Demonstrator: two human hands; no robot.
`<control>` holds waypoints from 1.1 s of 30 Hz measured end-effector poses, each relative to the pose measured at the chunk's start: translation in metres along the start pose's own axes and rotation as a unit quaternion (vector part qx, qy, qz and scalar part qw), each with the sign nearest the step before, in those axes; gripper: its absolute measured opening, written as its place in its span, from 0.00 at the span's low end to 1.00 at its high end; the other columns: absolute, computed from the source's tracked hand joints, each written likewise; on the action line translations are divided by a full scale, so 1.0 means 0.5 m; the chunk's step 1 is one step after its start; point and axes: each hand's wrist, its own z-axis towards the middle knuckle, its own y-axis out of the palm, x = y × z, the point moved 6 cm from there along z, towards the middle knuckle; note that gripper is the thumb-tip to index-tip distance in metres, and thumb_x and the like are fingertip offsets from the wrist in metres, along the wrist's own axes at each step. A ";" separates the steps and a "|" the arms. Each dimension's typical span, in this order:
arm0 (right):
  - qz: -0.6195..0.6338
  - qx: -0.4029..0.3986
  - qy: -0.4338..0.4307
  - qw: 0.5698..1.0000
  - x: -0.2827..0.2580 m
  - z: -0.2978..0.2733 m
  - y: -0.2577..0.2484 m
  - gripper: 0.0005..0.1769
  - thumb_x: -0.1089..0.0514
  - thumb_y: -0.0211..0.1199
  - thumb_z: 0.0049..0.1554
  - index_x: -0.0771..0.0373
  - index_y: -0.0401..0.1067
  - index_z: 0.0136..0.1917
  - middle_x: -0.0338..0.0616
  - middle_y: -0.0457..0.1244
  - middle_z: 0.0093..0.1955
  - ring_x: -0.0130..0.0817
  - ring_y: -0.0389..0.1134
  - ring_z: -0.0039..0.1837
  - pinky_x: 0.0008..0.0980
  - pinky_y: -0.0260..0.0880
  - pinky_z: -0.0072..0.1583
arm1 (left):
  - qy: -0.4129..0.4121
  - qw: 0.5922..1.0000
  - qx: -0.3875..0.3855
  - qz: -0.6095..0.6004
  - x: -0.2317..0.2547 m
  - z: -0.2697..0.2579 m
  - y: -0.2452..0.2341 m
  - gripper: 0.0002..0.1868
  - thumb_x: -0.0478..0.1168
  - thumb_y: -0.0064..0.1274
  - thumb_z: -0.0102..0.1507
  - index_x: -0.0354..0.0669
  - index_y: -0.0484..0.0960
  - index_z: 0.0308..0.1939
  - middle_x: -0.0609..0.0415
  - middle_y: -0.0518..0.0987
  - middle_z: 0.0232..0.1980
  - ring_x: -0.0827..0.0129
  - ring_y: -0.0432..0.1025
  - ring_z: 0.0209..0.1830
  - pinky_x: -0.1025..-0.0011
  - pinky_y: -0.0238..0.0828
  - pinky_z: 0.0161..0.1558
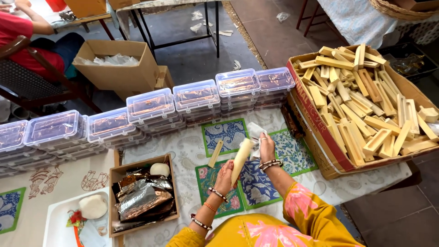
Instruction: Cleaning and wrapping small wooden blocks into decorative foil paper.
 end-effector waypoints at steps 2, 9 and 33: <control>0.071 -0.020 0.034 0.997 0.023 -0.043 0.014 0.20 0.49 0.49 0.68 0.67 0.73 0.55 0.51 0.69 0.45 0.35 0.71 0.41 0.34 0.72 0.42 | 0.091 0.994 0.043 0.049 -0.036 0.036 -0.025 0.20 0.50 0.35 0.75 0.41 0.78 0.58 0.55 0.80 0.34 0.73 0.72 0.27 0.73 0.70 0.28; -0.152 -0.162 -0.155 0.963 -0.002 -0.226 0.099 0.24 0.42 0.56 0.62 0.62 0.66 0.62 0.46 0.70 0.43 0.41 0.74 0.43 0.46 0.74 0.44 | 0.054 0.985 0.097 0.134 -0.075 0.044 -0.034 0.14 0.38 0.53 0.64 0.37 0.78 0.52 0.53 0.85 0.41 0.70 0.80 0.33 0.69 0.78 0.38; -0.262 0.037 -0.298 0.917 -0.189 -0.277 0.004 0.25 0.39 0.51 0.63 0.62 0.74 0.49 0.46 0.69 0.40 0.43 0.74 0.42 0.43 0.73 0.45 | -0.024 0.985 -0.046 0.167 -0.013 -0.034 -0.036 0.16 0.52 0.48 0.70 0.46 0.80 0.50 0.61 0.78 0.24 0.79 0.72 0.19 0.76 0.66 0.20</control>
